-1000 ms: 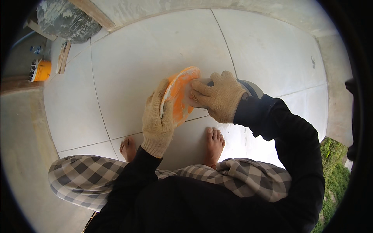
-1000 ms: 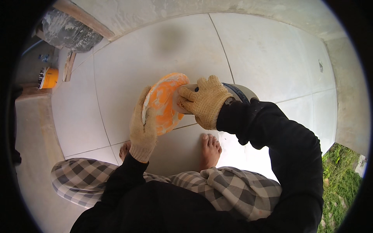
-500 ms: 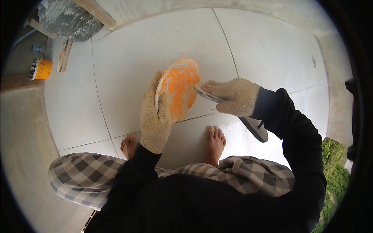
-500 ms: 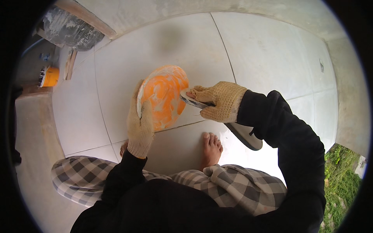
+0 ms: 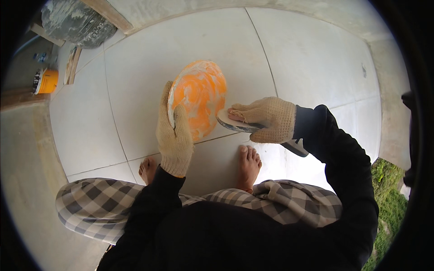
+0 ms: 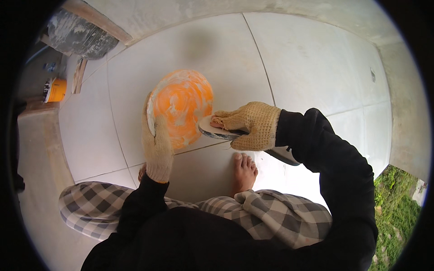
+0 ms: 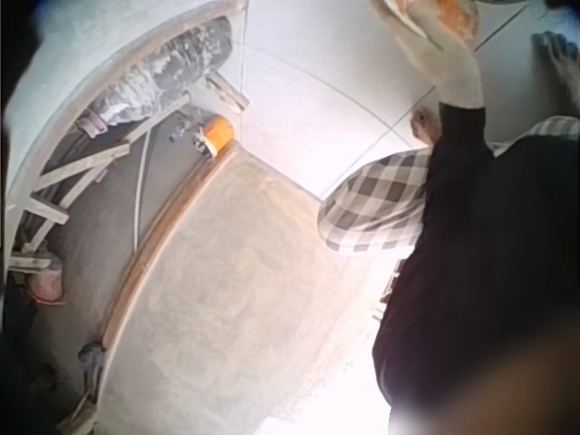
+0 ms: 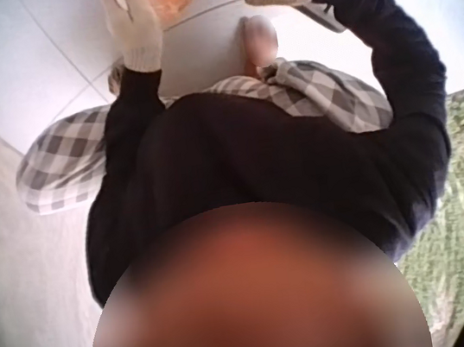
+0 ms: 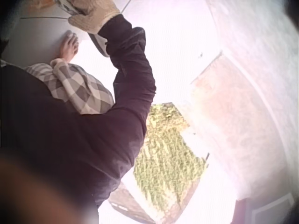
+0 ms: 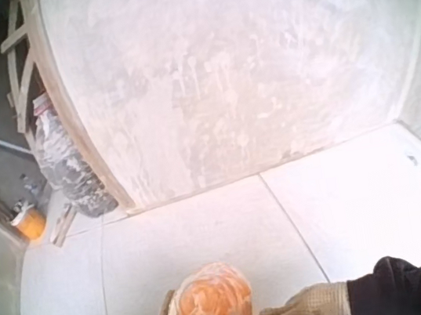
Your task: The person applies grout to the joints between white floor tiles using a rubber float and an orange bowl. They repeatedly scoop grout and press it into the seams, then smooth the surface. The person works on multiple tile joints in a construction area.
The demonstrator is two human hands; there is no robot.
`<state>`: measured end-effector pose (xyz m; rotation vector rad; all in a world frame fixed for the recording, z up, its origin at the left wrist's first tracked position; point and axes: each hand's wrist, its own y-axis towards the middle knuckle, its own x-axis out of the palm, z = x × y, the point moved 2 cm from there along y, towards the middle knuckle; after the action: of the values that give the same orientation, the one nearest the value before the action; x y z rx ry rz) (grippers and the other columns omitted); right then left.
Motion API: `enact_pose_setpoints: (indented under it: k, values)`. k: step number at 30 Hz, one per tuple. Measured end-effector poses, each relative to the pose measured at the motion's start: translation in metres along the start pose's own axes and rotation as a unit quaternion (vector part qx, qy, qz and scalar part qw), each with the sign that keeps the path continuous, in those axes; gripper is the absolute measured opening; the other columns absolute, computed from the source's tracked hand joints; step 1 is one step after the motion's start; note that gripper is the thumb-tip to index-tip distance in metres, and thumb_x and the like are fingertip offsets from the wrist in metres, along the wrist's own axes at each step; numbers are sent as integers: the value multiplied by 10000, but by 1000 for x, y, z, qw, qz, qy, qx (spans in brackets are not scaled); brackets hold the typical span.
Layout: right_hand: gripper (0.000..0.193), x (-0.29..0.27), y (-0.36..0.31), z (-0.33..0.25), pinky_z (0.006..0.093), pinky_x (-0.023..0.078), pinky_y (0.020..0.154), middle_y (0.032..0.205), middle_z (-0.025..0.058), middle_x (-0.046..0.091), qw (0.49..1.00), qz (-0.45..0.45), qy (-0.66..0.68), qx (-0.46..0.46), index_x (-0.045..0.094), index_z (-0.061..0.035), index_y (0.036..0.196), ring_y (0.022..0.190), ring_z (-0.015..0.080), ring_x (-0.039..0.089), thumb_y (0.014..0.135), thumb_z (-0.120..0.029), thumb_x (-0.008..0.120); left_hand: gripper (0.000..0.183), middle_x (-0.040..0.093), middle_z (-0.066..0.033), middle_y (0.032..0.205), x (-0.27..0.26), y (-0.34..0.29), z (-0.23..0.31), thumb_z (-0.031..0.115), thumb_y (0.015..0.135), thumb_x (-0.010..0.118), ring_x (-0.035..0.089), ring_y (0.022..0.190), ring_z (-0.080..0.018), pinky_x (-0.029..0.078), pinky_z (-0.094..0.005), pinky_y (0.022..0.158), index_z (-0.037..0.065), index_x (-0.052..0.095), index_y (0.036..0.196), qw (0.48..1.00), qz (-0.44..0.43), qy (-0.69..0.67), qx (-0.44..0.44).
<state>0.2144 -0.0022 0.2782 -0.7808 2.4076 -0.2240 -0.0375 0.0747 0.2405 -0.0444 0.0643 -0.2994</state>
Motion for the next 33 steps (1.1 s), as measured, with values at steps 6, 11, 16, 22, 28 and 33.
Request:
enact_pose_setpoints:
  k: [6,11,16,22,28,33]
  values:
    - [679,-3,8,10,380,473,1054,1495,154,513,992,91,-85,-9,508,-105,1471,1242,334,593,848,-254,735,543,486,-156,1482,2,-2,4,312,1074,486,479,1364,-236,403,-371,1121,27,377,1523,999,1,-33,-17]
    - [706,8,10,-3,400,490,1023,1468,167,533,996,-68,17,58,467,-91,1498,1201,349,606,873,-309,713,533,467,-176,1503,0,-2,0,290,1077,473,466,1382,-266,394,-387,1130,2,377,1516,998,22,-46,-20]
    - [673,7,28,-21,447,537,918,1344,180,614,980,82,-180,-16,489,-84,1471,1047,359,661,875,-320,692,541,453,-207,1516,5,-10,-4,277,1081,458,466,1387,-315,386,-413,1134,-33,362,1513,999,-21,32,17]
    - [638,24,33,-34,451,536,901,1244,203,659,999,-28,4,15,499,-41,1443,1022,375,672,918,-375,639,510,479,-218,1481,3,-16,-2,228,1068,484,489,1359,-331,389,-419,1127,-28,390,1500,996,21,29,79]
    - [585,0,40,-27,422,554,825,1093,184,711,966,165,-196,-39,544,-51,1408,932,356,690,927,-366,658,499,505,-204,1446,4,-16,3,219,1063,493,507,1331,-324,404,-419,1112,-23,404,1490,983,-10,144,116]
    - [453,12,30,-6,361,583,797,996,135,745,914,-79,389,84,635,2,1254,913,225,727,973,-352,659,550,464,-174,1483,-2,-9,-6,293,1072,488,495,1344,-288,420,-405,1113,15,351,1527,996,82,-14,41]
